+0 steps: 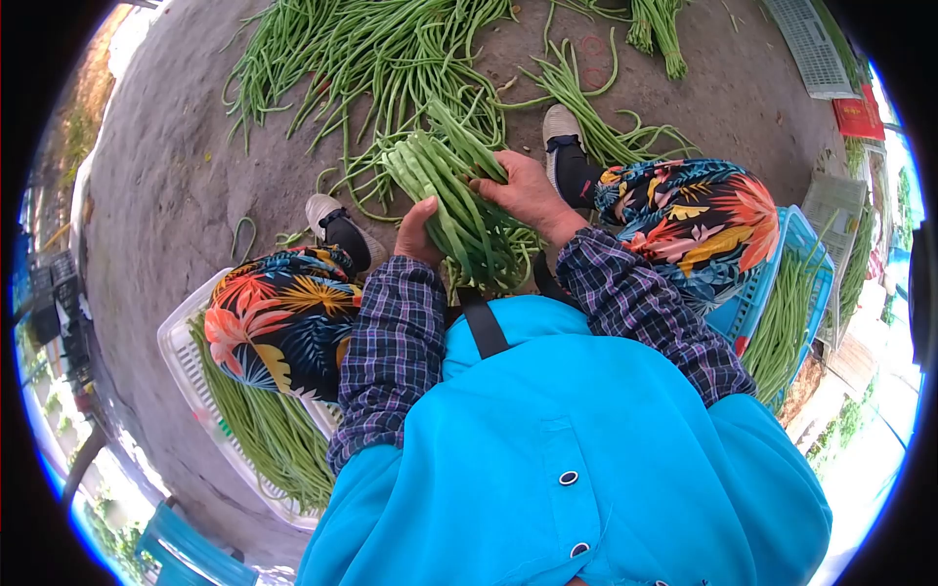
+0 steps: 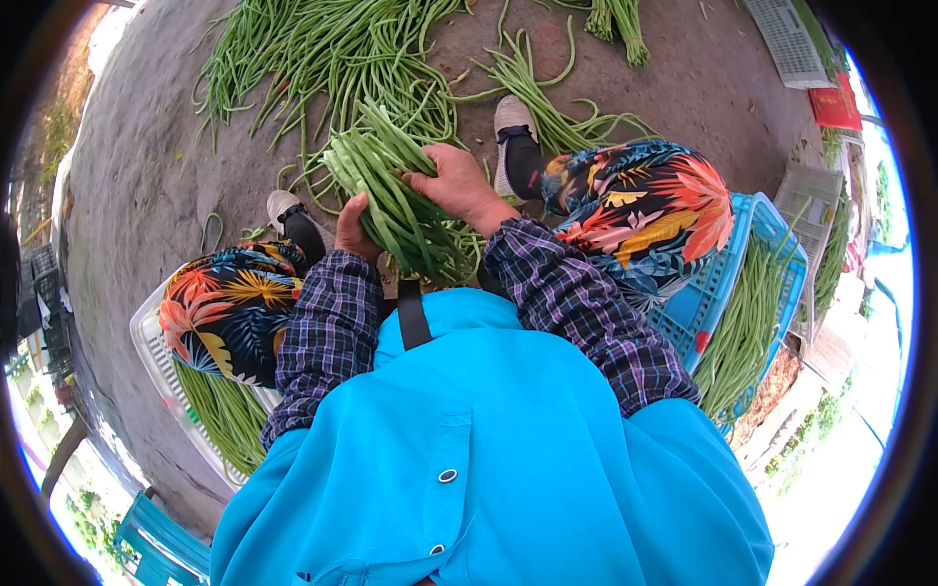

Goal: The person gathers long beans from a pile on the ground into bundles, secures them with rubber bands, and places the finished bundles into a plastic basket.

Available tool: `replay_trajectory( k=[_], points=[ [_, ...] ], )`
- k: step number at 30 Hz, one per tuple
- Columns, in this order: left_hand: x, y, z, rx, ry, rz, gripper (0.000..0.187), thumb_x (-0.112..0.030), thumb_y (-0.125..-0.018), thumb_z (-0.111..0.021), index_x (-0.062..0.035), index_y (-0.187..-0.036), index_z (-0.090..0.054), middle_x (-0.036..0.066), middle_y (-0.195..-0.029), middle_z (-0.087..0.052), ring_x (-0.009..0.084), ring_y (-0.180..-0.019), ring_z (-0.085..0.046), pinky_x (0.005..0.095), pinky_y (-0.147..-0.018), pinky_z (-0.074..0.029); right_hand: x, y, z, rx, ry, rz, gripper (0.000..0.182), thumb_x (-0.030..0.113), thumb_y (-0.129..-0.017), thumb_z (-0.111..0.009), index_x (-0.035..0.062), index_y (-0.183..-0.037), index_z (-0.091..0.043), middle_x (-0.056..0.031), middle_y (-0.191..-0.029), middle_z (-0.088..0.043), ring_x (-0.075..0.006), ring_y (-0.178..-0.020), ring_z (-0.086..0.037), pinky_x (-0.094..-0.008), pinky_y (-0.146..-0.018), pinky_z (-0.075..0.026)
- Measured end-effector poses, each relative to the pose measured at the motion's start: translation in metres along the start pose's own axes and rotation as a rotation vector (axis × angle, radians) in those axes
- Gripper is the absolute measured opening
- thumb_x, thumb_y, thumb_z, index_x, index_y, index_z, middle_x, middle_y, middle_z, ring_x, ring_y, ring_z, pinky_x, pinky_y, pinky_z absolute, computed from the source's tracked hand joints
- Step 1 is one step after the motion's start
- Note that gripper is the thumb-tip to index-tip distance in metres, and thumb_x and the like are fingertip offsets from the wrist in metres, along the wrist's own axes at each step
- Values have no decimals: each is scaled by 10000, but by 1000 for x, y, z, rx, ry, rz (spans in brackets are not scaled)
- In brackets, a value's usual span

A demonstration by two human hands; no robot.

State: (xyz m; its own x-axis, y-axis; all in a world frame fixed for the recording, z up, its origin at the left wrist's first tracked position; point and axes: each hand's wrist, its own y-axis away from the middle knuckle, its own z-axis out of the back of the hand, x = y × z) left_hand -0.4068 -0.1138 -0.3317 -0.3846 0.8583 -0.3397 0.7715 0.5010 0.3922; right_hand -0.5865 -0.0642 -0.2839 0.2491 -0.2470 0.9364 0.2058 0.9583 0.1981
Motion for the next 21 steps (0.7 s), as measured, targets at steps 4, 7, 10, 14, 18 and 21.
replay_trajectory(
  k=[4,7,10,14,18,21],
  points=[
    [-1,2,-3,2,-28,-9,646,-322,-728,-627,10,-1241,-419,145,-1126,-562,259,-988,-584,385,-875,-478,2,2,-2,-16,-60,-35,277,144,-811,-644,-18,-1020,-563,-69,-874,-626,-113,-805,-575,-263,-720,-464],
    [0,1,-2,-12,-22,-25,664,-332,-725,-626,12,-1250,-412,144,-1129,-561,258,-989,-583,382,-876,-477,2,3,-3,-2,-41,-46,283,139,-807,-644,-16,-1030,-566,-66,-886,-633,-106,-808,-574,-259,-723,-463],
    [-1,0,-6,-17,-30,-27,671,-337,-723,-623,12,-1255,-409,144,-1131,-559,258,-988,-582,380,-876,-477,-3,2,-3,44,-34,-57,294,143,-802,-648,-18,-1037,-574,-62,-905,-636,-98,-814,-572,-251,-724,-463],
    [-2,2,-6,-19,-52,-14,663,-334,-723,-620,9,-1251,-413,145,-1128,-559,255,-983,-583,376,-876,-478,1,-2,1,188,-77,-140,308,149,-797,-651,-28,-1041,-585,-60,-924,-639,-82,-817,-566,-238,-714,-463],
    [-3,1,-8,-24,-53,8,681,-337,-714,-624,15,-1255,-405,156,-1125,-558,263,-980,-583,386,-873,-479,-1,-3,-4,255,-269,-187,271,157,-801,-627,3,-1024,-617,-63,-916,-660,-112,-757,-606,-251,-694,-476],
    [-3,-1,-15,-36,-11,-61,712,-344,-704,-629,27,-1264,-392,169,-1130,-551,278,-984,-580,407,-880,-475,-11,-9,-8,90,-526,-235,257,177,-851,-602,3,-1040,-595,-47,-930,-646,-109,-754,-596,-249,-675,-484]
  ],
)
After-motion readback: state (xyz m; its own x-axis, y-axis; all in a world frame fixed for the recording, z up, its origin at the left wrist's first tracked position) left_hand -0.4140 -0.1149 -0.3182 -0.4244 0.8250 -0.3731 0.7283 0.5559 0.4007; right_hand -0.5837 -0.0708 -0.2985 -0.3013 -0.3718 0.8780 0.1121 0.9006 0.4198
